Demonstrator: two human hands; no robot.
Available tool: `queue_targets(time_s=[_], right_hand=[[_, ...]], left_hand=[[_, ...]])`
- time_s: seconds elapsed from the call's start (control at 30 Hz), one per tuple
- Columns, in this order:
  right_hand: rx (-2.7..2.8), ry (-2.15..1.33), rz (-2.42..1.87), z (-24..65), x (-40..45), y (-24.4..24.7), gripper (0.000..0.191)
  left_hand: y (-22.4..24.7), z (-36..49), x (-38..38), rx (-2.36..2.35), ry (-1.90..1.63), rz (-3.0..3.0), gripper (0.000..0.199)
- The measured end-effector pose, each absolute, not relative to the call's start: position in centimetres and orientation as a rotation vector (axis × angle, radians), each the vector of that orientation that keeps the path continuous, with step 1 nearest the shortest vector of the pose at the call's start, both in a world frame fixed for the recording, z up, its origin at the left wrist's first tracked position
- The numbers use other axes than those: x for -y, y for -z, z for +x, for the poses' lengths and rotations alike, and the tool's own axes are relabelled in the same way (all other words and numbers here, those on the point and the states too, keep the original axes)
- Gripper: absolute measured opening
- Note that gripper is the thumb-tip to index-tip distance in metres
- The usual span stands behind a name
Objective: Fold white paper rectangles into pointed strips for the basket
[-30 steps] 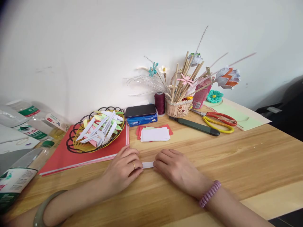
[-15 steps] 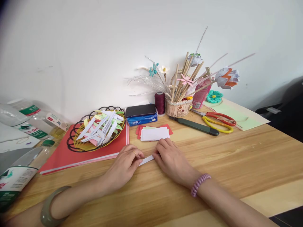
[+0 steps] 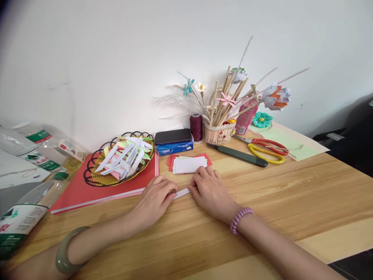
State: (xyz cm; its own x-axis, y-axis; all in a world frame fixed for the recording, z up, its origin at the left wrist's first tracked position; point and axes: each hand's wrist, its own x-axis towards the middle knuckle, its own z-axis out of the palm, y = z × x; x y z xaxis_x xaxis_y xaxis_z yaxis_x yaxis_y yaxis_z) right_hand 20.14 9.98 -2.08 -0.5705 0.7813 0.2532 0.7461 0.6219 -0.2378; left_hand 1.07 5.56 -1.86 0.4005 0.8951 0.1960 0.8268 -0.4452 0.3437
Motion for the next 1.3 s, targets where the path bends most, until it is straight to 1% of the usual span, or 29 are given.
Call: queue_targets(time_s=[0.17, 0.37, 0.43, 0.53, 0.6, 0.7, 0.8, 1.03, 1.23, 1.3], right_hand=[[2.513, -0.123, -1.258, 20.4, -10.4, 2.1, 0.013], [2.52, -0.121, -1.267, 20.6, -10.6, 2.1, 0.016], [2.512, -0.117, -1.271, 20.7, -10.7, 2.0, 0.016], [2.498, -0.102, -1.28, 20.9, -10.8, 2.0, 0.018], [2.486, -0.09, -1.294, 21.2, -11.1, 2.1, 0.018], [2.468, -0.08, -1.322, 21.7, -11.6, 2.3, 0.021], [2.46, -0.091, -1.34, 22.1, -12.0, 2.5, 0.022], [2.432, -0.125, -1.368, 22.4, -12.2, 2.7, 0.018], [2.429, -0.077, -1.296, 22.4, -12.0, 2.6, 0.011], [2.463, -0.043, -1.197, 22.3, -11.3, 2.4, 0.014]], left_hand=[[2.2, 0.9, -5.8, -1.537, -0.545, 2.53, 0.013], [2.4, 0.7, -6.0, -1.493, -0.578, 2.536, 0.018], [2.3, 0.8, -5.9, -1.517, -0.517, 2.543, 0.02], [2.1, 1.2, -5.7, -1.667, -0.407, 2.498, 0.017], [2.1, 1.3, -5.5, -1.694, -0.337, 2.603, 0.015], [2.5, 1.2, -5.4, -1.585, -0.222, 2.915, 0.024], [2.9, 0.7, -5.5, -1.514, -0.222, 3.042, 0.024], [3.3, -0.2, -5.9, -1.453, -0.281, 3.032, 0.018], [2.8, -0.7, -5.6, -1.379, -0.254, 3.049, 0.02], [2.5, -0.7, -5.7, -1.366, -0.242, 3.045, 0.022]])
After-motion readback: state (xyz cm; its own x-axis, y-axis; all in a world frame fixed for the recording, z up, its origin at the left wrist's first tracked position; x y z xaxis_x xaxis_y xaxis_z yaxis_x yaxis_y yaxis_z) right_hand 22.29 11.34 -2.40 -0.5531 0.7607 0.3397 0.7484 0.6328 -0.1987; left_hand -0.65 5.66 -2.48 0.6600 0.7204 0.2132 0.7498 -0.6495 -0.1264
